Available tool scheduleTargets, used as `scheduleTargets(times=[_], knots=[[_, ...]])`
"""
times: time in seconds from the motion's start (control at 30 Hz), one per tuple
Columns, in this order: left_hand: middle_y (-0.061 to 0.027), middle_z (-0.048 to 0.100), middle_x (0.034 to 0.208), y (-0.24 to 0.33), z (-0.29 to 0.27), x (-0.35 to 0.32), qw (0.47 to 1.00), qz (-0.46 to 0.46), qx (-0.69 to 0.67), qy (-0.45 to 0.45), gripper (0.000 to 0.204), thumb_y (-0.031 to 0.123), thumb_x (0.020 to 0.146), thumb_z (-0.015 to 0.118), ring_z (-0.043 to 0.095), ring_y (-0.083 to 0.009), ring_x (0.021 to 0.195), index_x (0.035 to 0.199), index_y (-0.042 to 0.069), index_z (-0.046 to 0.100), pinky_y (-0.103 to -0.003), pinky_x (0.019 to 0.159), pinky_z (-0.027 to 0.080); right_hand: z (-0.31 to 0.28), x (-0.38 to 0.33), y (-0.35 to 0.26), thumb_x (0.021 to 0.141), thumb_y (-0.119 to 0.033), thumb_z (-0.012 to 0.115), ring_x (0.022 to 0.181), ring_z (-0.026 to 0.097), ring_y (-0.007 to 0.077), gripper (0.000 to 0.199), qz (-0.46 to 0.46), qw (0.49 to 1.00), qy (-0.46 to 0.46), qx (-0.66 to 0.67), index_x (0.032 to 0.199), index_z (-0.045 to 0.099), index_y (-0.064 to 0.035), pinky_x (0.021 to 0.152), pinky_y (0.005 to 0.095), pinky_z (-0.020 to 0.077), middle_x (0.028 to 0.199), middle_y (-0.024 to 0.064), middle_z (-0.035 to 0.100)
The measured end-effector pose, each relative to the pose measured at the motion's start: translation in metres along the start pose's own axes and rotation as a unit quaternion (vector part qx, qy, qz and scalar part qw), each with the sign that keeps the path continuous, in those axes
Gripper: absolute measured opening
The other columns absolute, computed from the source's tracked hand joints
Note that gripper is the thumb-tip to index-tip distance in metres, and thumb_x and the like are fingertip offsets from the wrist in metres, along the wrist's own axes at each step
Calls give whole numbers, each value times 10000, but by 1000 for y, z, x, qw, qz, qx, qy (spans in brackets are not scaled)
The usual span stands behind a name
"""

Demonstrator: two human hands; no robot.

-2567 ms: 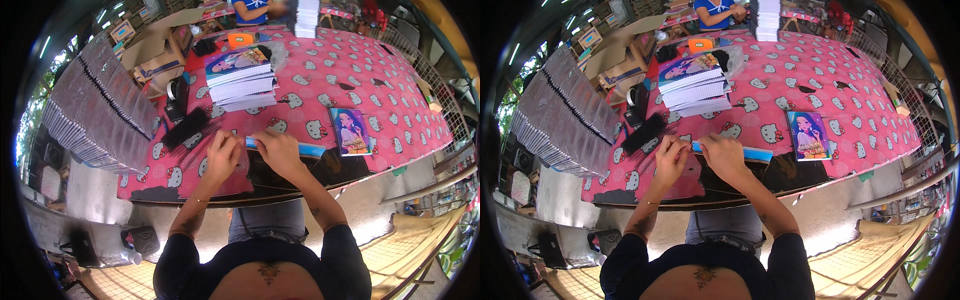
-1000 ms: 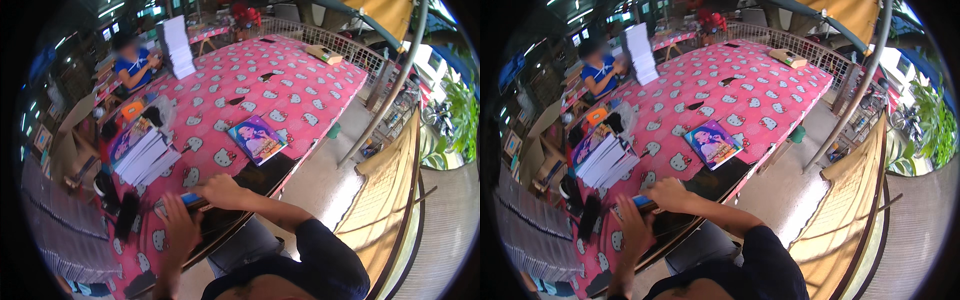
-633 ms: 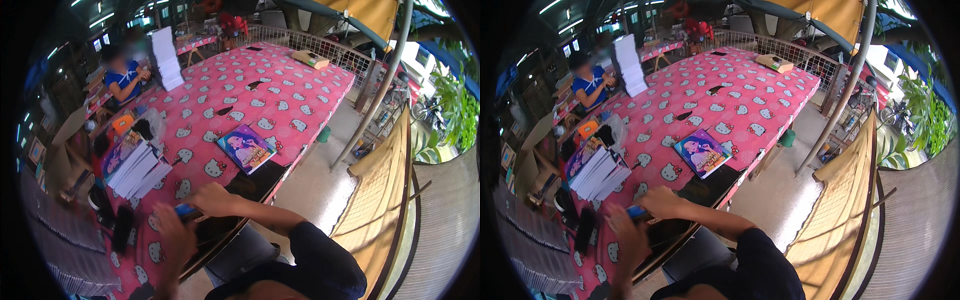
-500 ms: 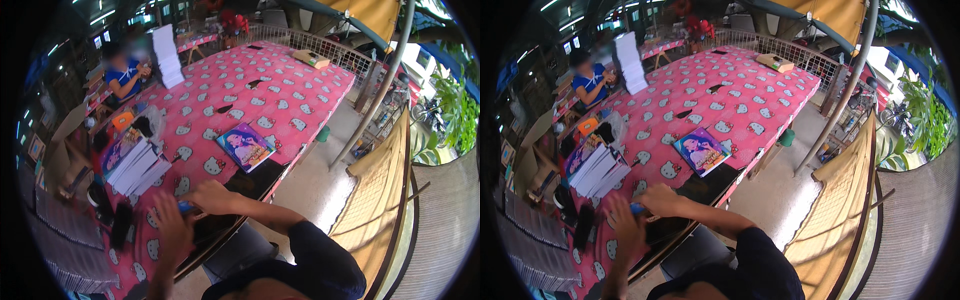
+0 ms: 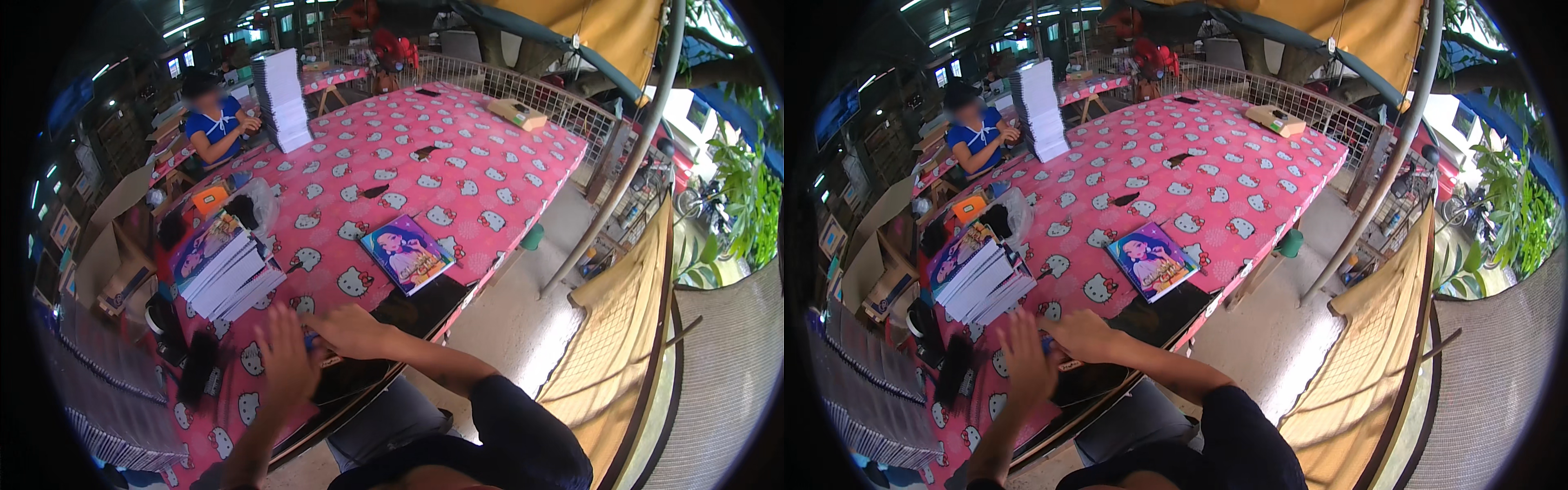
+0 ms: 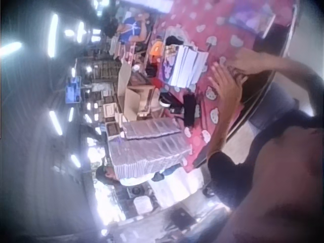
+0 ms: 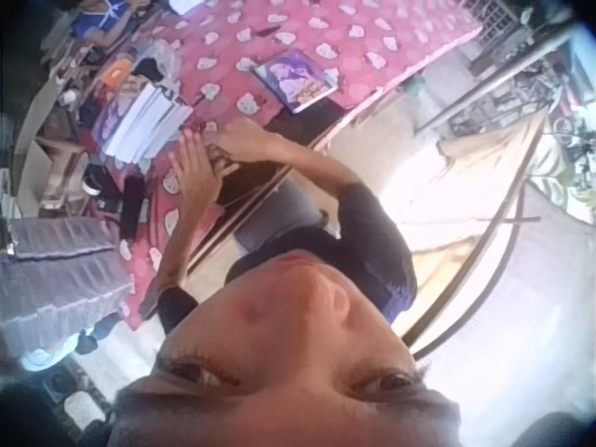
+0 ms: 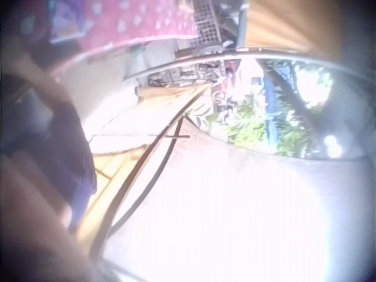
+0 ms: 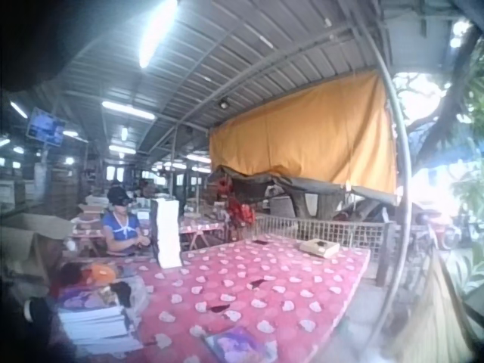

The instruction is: The person reaches up to touch a ceiling fan, then picks up pre-punched notebooks and manually threads plastic spiral spines through the holes. They place the finished notebooks on a stack on the work table.

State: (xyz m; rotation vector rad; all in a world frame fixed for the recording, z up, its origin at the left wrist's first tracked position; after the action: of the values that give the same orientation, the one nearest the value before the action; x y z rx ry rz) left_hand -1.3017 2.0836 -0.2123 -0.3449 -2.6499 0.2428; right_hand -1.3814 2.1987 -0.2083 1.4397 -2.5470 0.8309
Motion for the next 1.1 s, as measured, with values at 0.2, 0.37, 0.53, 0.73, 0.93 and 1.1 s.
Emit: scheduleTargets(times=[0.2, 0.37, 0.53, 0.73, 0.93, 1.1], knots=[[-324, 339, 1535, 7, 14, -26, 999, -17, -43, 13, 760, 473, 987, 517, 274, -452, 1474, 1448, -114, 373, -664, 1168, 156, -19, -9, -11, 865, -221, 689, 848, 691, 399, 587, 19, 1000, -20, 4, 1385, 456, -80, 727, 505, 545, 863, 216, 689], [-307, 403, 1500, 3, 12, -20, 993, 63, -102, -15, 677, 455, 1011, 480, 330, -448, 1447, 1390, -105, 445, -689, 1149, 171, -38, -49, 25, 835, -97, 771, 1081, 672, 271, 715, -57, 959, 158, 226, 1456, 418, -75, 937, 398, 523, 1134, 182, 684], [-284, 467, 1455, -12, 8, 8, 972, 59, -206, -97, 669, 499, 991, 487, 369, -464, 1417, 1310, -87, 530, -694, 1142, 183, 35, -61, 58, 933, -71, 712, 1009, 619, 73, 364, 49, 848, 148, 506, 1279, 611, -19, 880, 252, 495, 1086, 37, 700], [-329, 399, 1484, 28, 10, -18, 988, 125, -83, 29, 692, 498, 991, 479, 352, -475, 1418, 1325, -107, 506, -690, 1145, 182, 49, -62, 56, 922, -101, 734, 865, 637, 70, 213, 76, 863, 224, 446, 1106, 704, 2, 787, 258, 515, 942, 45, 727], [-333, 381, 1496, 15, 21, -12, 995, 80, -52, -28, 757, 509, 979, 503, 367, -460, 1415, 1410, -108, 426, -678, 1152, 189, 50, -59, 55, 891, -129, 774, 832, 633, 74, 231, 108, 882, 200, 412, 1069, 707, 3, 742, 262, 514, 921, 51, 725], [-299, 405, 1502, 11, 12, -2, 998, 21, 44, 38, 776, 528, 973, 511, 365, -431, 1428, 1433, -89, 413, -666, 1143, 223, 49, -57, 56, 901, -143, 760, 754, 592, 69, 246, 59, 892, 216, 393, 1094, 694, -5, 666, 269, 489, 883, 54, 702]])
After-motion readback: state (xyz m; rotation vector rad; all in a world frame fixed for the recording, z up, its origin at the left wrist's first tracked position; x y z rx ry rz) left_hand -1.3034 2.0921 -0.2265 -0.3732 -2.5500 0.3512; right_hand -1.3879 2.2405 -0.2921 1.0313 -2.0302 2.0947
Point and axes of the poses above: each hand's wrist, its own x-axis towards the middle knuckle, its own z-axis out of the palm, y = z × x, the point moved 5 cm from there along x, towards the middle knuckle
